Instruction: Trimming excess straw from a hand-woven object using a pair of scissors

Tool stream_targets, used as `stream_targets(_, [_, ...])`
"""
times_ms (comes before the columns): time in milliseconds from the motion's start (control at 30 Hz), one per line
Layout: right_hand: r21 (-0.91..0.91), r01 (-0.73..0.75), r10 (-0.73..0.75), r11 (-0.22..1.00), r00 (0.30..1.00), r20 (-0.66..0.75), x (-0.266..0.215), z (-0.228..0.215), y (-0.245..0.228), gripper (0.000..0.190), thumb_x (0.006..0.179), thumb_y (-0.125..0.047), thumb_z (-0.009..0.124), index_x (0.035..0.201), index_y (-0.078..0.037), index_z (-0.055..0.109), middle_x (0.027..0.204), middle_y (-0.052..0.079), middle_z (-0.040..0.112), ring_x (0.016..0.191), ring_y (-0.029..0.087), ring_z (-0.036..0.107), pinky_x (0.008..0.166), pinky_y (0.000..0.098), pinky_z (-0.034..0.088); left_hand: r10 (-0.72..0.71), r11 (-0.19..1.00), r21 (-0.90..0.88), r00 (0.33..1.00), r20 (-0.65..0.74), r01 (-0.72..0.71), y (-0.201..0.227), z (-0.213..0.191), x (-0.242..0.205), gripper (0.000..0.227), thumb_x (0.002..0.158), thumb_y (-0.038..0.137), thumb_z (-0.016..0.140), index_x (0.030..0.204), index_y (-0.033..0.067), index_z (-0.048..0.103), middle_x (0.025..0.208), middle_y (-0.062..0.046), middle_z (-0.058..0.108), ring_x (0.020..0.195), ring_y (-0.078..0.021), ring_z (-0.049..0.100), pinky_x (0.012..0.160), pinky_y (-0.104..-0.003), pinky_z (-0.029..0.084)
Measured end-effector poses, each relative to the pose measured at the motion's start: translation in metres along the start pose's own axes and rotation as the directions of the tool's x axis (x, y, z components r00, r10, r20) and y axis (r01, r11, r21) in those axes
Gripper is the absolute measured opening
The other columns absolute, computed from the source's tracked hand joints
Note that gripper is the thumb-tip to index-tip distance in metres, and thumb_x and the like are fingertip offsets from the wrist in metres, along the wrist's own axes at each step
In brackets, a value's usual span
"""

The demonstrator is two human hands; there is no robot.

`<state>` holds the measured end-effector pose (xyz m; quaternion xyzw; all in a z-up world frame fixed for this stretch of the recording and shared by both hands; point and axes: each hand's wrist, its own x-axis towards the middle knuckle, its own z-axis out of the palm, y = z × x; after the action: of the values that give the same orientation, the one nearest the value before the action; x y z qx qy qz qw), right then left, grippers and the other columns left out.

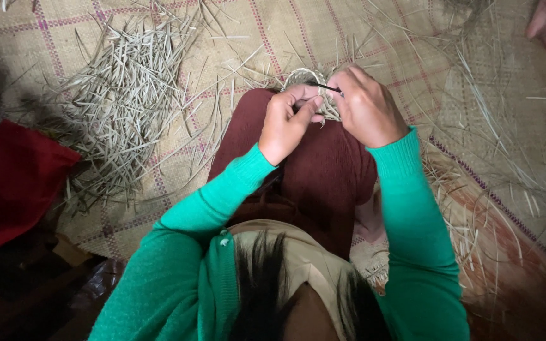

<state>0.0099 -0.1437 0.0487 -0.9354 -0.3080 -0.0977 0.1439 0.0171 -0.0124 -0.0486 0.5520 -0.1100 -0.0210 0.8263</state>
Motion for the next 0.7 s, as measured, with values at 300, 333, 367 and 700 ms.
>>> stream_targets(300, [0.021,-0.025,0.026,0.999,0.999,-0.048,-0.001,0.009,0.004,0.003,0.084,0.0,0.054,0.087,0.001,0.052,0.079,0.016,0.052,0.073,0.039,0.056,0.058,0.0422,0.046,0.026,0.998,-0.058,1.0,-0.015,-0.027,-0.003,0.003,0.0,0.015,0.082,0.002,0.053,0.092,-0.0071,0.059,0.082,-0.022,0.06,0.066,-0.0191,0.063,0.058,-0.028,0.059])
stream_targets(333, [0.021,-0.026,0.027,0.999,0.998,-0.048,-0.003,0.014,0.004,0.003,0.084,0.0,0.054,0.087,0.001,0.052,0.079,0.016,0.052,0.073,0.039,0.056,0.058,0.0422,0.046,0.025,0.998,-0.058,1.0,-0.014,-0.026,-0.006,0.002,0.001,0.015,0.082,0.002,0.053,0.092,-0.0071,0.059,0.082,-0.022,0.06,0.066,-0.0191,0.063,0.058,-0.028,0.059])
stream_targets(367, [-0.052,-0.031,0.027,0.998,0.997,-0.078,-0.004,0.018,0.004,0.005,0.082,0.0,0.054,0.087,-0.001,0.051,0.078,0.016,0.051,0.071,0.038,0.057,0.056,0.0435,0.046,0.032,0.997,-0.073,0.999,-0.022,-0.034,-0.009,0.002,0.001,0.015,0.082,0.002,0.052,0.091,-0.0073,0.059,0.081,-0.021,0.06,0.065,-0.0192,0.063,0.057,-0.028,0.058])
stream_targets(700, [-0.491,-0.093,-0.174,0.866,0.864,-0.472,-0.01,0.049,-0.019,0.02,0.092,-0.018,0.042,0.091,-0.003,0.056,0.081,0.008,0.05,0.063,0.025,0.056,0.053,0.0339,0.048,0.058,0.971,-0.226,0.992,-0.111,-0.082,0.01,0.007,-0.003,0.012,0.083,0.006,0.052,0.085,-0.0037,0.06,0.071,-0.008,0.057,0.063,-0.0096,0.06,0.058,-0.021,0.056])
